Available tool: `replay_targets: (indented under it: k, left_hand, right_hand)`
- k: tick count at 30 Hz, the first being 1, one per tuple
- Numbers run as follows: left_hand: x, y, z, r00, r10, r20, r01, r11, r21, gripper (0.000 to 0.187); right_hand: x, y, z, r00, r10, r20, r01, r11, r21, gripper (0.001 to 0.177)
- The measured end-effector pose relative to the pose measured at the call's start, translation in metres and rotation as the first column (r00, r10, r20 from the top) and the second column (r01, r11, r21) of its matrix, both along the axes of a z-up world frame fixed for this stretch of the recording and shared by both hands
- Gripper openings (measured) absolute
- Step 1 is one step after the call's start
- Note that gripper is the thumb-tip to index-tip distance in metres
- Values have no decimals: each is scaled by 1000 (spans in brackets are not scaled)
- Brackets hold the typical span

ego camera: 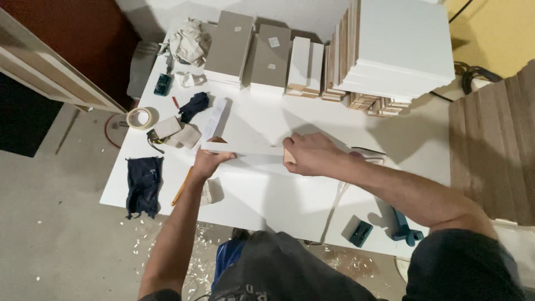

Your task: The person sands the edges of a white rectangular board using a sanding block and a sanding sponge. They also use a small blue handheld device on the board's surface. The person switches between tools and sanding the board by hand.

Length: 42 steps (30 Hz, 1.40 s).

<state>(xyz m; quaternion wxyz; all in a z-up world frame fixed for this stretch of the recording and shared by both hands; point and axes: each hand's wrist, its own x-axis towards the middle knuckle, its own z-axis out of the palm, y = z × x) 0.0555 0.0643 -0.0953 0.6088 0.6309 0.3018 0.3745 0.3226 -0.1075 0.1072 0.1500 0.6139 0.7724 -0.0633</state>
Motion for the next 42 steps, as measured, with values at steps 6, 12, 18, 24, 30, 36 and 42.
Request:
replay_targets:
  k: [6,12,18,24,30,36,42]
  left_hand:
    - [3,-4,5,997,-24,-75,25,999,19,42]
    - [8,1,-15,998,-55,-1,55,998,22,36]
    - [13,0,-15,999,-42,-32,43,999,19,35]
    - [12,2,-19,996,-46,-71,48,999,22,33]
    - [0,-9,21,995,-19,-100,20,1000,3,41]
    - [-2,8,-20,999,-19,-30,20,1000,24,41]
    - [-5,11,-22,1000,-21,6,21,1000,18,43]
  right_hand:
    - [-65,60,-21,993,83,-79,-82,996,24,61]
    - [-128,97,3,979,101,-178,-98,995,30,58]
    - [-150,107,-5,971,120,-205,-101,990,100,58]
    - [-148,95,-18,970,137,-198,-89,968,232,57]
    - [-70,47,-6,995,11,-96,-6,999,45,61]
    - [19,-21,-8,994,-107,-22,107,994,4,57]
    - [67,-72,26,977,-204,59,208,975,-74,55]
